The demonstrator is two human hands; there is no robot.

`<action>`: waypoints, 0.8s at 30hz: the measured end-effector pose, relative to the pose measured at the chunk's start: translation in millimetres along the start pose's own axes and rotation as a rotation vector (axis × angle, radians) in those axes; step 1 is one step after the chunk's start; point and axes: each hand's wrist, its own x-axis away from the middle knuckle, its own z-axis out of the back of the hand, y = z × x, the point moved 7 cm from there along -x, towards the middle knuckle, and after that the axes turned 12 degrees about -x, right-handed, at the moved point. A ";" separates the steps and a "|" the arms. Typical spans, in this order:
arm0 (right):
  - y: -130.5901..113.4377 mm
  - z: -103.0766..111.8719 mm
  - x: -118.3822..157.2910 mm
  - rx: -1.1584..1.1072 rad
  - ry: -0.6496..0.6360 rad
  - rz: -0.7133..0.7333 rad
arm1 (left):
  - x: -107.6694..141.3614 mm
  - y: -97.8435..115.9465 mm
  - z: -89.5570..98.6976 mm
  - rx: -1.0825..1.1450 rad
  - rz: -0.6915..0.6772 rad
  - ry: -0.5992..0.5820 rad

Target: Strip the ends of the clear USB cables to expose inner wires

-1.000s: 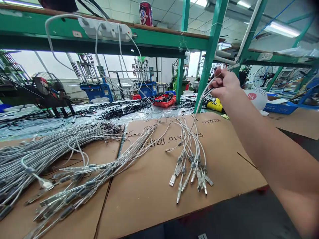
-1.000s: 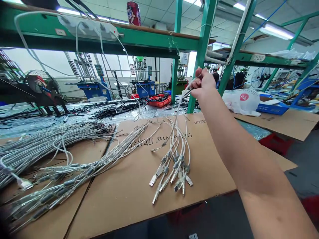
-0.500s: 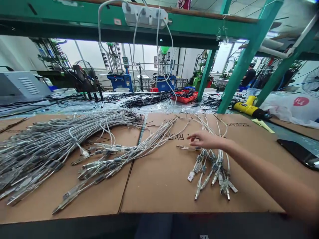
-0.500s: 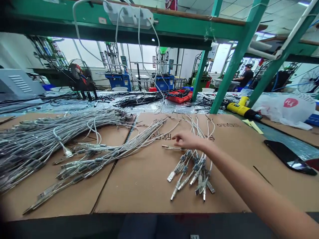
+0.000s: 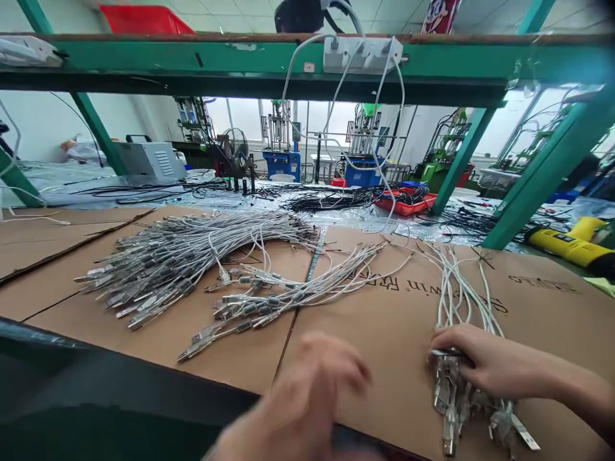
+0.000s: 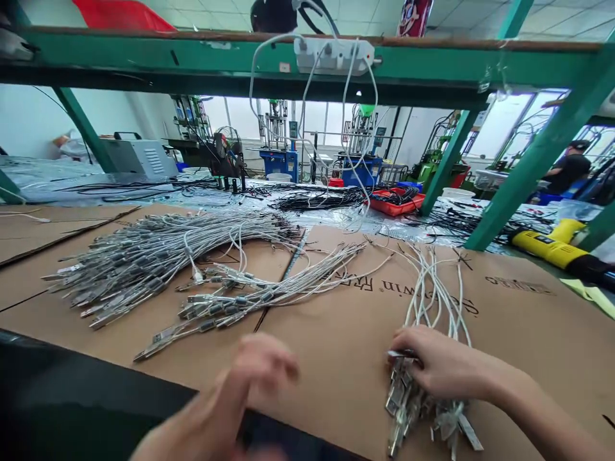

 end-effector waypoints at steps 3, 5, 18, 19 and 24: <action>-8.7 -1.3 7.7 0.023 0.040 0.009 | -61.1 -17.0 30.4 -1.024 -0.110 -0.022; -16.5 -3.7 9.6 0.029 0.053 0.019 | -91.0 -32.1 52.8 -1.188 -0.104 -0.031; 13.8 -2.1 43.9 0.108 0.222 -0.019 | -109.8 -7.5 -5.4 -1.570 -0.384 -0.146; 12.1 -2.6 43.8 0.119 0.227 -0.007 | -109.6 -9.3 -14.0 -1.567 -0.398 -0.155; 14.2 -15.8 62.6 0.161 0.279 0.076 | -88.7 -18.8 -14.7 -1.539 -0.430 -0.196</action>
